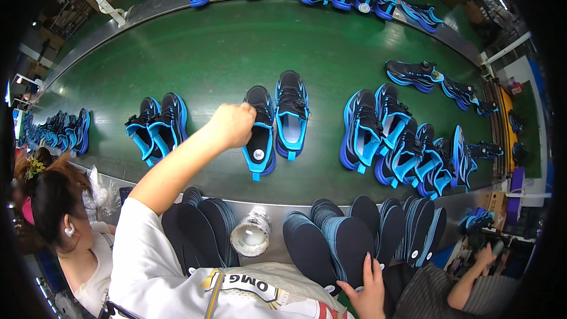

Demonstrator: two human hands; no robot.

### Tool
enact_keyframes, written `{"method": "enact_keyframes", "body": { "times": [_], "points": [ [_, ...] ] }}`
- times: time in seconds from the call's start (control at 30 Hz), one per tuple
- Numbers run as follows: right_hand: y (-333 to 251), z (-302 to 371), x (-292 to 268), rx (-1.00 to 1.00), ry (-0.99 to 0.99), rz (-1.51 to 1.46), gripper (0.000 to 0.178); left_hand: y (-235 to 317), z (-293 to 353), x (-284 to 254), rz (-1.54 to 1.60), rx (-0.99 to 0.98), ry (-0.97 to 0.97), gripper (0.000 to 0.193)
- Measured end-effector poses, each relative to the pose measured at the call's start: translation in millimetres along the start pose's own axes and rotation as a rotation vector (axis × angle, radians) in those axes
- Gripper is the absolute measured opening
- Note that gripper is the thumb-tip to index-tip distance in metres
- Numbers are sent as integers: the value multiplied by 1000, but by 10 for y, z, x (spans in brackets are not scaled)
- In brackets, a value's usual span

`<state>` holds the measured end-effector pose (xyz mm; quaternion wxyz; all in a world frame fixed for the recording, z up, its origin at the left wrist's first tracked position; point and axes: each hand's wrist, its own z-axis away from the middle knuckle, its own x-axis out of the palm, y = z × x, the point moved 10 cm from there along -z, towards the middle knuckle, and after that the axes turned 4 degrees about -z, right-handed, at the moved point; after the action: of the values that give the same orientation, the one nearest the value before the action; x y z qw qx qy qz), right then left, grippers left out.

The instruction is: The person removes shoe insoles from a plastic bag, carries them to an assembly line, and inserts the insoles into shoes by hand.

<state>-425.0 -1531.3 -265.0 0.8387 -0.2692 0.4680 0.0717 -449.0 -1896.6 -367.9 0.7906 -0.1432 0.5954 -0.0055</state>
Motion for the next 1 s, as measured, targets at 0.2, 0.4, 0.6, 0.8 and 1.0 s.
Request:
{"method": "enact_keyframes", "body": {
  "times": [0.2, 0.4, 0.6, 0.8, 1.0],
  "points": [
    [188, 216, -136, -73, 48, 65, 57, 294, -355, -332, 279, 57, 407, 53],
    [-22, -490, -806, -282, 338, -135, 25, 399, -636, -120, 692, 33, 344, 29],
    [-518, -1583, -134, 164, -394, -775, 18, 348, -576, 344, 1261, -243, 152, 41],
    [-641, -2219, 685, 118, -531, -659, 20, 446, -566, 770, 1602, -410, 105, 50],
    [-1168, -2405, 960, -595, -122, 137, 16, 514, -575, 824, 1745, -413, 88, 48]
  ]
}}
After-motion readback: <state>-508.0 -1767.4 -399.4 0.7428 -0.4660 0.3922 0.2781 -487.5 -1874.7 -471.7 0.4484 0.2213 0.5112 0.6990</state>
